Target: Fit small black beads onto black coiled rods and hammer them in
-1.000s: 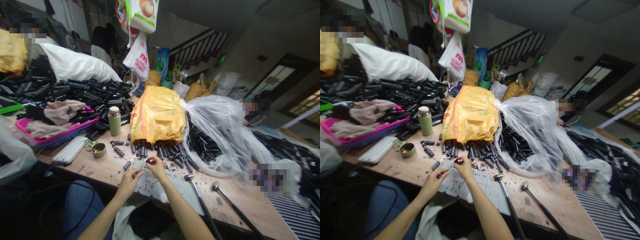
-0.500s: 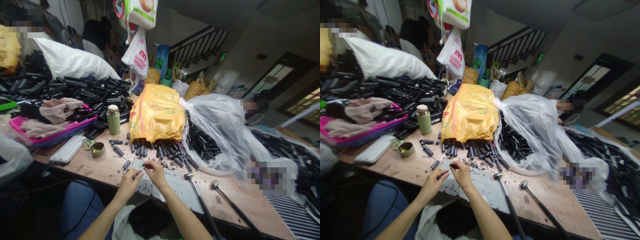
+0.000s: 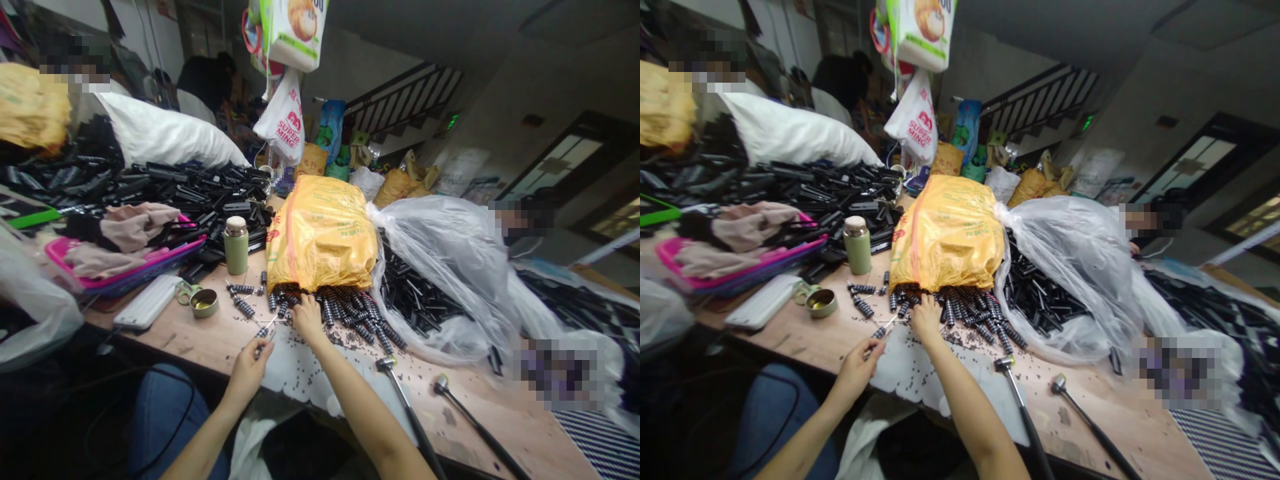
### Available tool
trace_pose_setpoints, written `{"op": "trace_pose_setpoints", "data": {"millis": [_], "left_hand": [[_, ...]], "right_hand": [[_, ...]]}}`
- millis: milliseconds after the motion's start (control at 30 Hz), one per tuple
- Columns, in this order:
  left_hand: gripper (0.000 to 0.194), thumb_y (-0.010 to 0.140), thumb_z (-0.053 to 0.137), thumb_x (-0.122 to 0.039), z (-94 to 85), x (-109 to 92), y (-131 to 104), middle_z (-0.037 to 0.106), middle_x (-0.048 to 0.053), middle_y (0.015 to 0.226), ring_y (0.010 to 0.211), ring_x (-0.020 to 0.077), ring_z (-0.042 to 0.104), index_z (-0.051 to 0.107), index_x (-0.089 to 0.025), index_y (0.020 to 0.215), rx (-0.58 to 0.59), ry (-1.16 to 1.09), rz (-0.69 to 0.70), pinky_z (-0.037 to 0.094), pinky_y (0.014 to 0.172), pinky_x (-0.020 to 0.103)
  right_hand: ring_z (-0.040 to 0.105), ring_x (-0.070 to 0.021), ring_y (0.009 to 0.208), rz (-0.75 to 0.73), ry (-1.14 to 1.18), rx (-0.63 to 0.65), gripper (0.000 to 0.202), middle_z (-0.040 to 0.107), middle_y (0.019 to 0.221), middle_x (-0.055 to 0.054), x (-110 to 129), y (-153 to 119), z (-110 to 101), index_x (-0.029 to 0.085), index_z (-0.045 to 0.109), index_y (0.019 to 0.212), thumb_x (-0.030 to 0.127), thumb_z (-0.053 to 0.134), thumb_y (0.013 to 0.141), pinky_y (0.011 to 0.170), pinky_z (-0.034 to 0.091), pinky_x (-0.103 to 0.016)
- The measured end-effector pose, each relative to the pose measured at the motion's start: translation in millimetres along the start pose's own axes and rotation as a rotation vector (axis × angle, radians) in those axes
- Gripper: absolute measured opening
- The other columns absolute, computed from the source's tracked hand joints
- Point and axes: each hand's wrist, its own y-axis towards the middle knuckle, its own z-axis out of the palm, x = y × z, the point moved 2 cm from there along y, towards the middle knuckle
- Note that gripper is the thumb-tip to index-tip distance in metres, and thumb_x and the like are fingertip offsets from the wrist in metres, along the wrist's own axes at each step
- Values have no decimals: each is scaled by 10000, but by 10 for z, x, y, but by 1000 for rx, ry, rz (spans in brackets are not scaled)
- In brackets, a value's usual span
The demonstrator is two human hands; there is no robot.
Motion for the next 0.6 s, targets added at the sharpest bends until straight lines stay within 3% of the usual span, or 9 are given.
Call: {"op": "trace_pose_setpoints", "data": {"millis": [167,267,367,467,600], "left_hand": [[438,727,458,-552,0,26,11,559,-18,615,406,94,445,575,-149,851,13,-52,3,363,392,212],[432,733,460,-527,24,8,26,590,-3,610,409,109,478,597,-142,871,33,-8,2,418,428,239],[380,729,499,-476,53,-36,44,668,52,742,608,173,611,639,-155,876,13,62,92,503,622,304],[359,751,495,-423,100,-76,54,664,87,1000,967,222,593,656,-169,947,8,129,208,443,880,357],[359,779,482,-390,176,-117,36,647,89,1055,1045,220,554,648,-169,1009,43,188,276,396,947,365]], "right_hand": [[402,-268,1063,25,84,-18,132,503,1180,-110,5,-67,83,180,664,780,172,533,776,867,331,-430],[432,-252,1061,69,212,-42,114,532,1151,-108,9,-141,52,174,646,798,145,555,735,888,343,-417],[564,-190,864,139,400,-51,115,636,911,-79,13,-256,3,165,623,814,163,532,743,784,442,-343],[612,-140,625,201,610,-41,173,658,704,-27,35,-412,-50,147,598,895,230,526,762,596,496,-264],[645,-154,619,237,823,-33,193,684,699,-40,55,-584,-141,130,616,844,257,602,699,554,518,-247]]}}
